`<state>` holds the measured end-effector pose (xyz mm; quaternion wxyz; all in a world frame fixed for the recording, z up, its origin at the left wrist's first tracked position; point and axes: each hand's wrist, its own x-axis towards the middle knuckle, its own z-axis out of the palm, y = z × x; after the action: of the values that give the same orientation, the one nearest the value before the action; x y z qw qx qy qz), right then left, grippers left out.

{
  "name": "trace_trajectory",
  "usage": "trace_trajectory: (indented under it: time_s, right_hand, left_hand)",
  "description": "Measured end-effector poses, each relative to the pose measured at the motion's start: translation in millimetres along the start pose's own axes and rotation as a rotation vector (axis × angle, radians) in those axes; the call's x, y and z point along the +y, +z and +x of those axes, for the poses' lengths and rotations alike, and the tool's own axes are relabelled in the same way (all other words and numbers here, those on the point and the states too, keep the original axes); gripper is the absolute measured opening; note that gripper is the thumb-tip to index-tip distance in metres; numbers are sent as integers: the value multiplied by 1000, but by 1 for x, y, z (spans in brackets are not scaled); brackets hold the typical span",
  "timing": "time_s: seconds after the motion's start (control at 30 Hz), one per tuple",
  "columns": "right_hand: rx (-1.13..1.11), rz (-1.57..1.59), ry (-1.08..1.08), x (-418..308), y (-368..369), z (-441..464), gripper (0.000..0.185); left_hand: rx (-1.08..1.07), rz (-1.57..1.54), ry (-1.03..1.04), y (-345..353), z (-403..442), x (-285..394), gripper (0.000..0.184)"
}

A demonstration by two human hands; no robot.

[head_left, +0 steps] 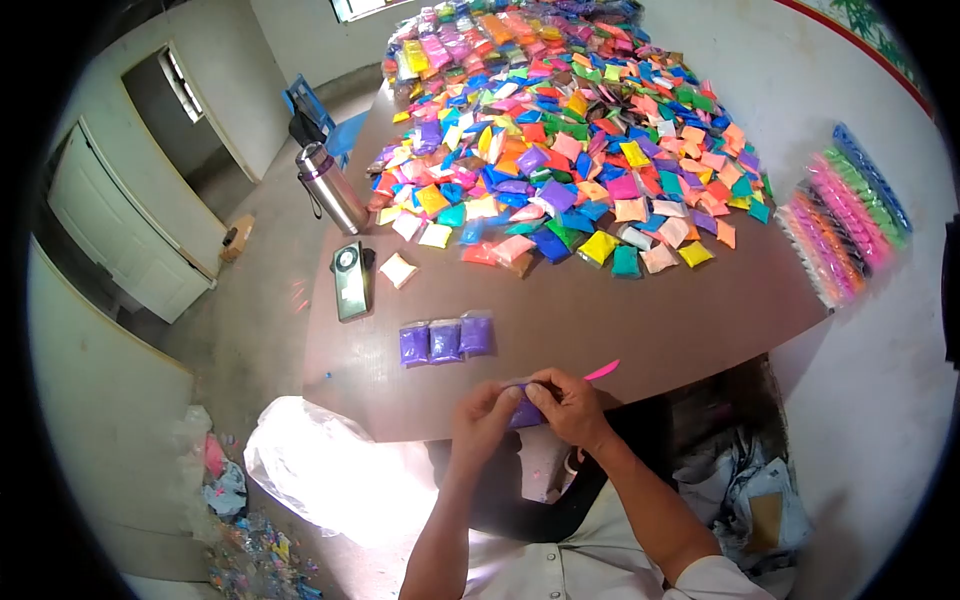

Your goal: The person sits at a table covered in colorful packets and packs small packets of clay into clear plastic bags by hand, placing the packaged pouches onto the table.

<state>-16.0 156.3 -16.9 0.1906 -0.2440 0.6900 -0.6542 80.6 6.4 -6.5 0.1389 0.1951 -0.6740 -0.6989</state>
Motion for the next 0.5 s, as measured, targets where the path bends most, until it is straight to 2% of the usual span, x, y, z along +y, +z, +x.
trace_trajectory:
  time_s: [0.13, 0.4, 0.47, 0.5]
  right_hand:
    - [26, -55, -53, 3, -2, -1, 22]
    - [48, -81, -76, -2, -1, 1, 22]
    - [116, -118, -220, 6, 2, 3, 18]
    - [139, -92, -210, 7, 3, 2, 18]
  left_hand:
    - [5, 12, 58, 13, -2, 23, 18]
    - [20, 54, 41, 4, 4, 3, 20]
    - [2, 60, 53, 5, 3, 4, 22]
    - [25, 65, 43, 9, 0, 14, 22]
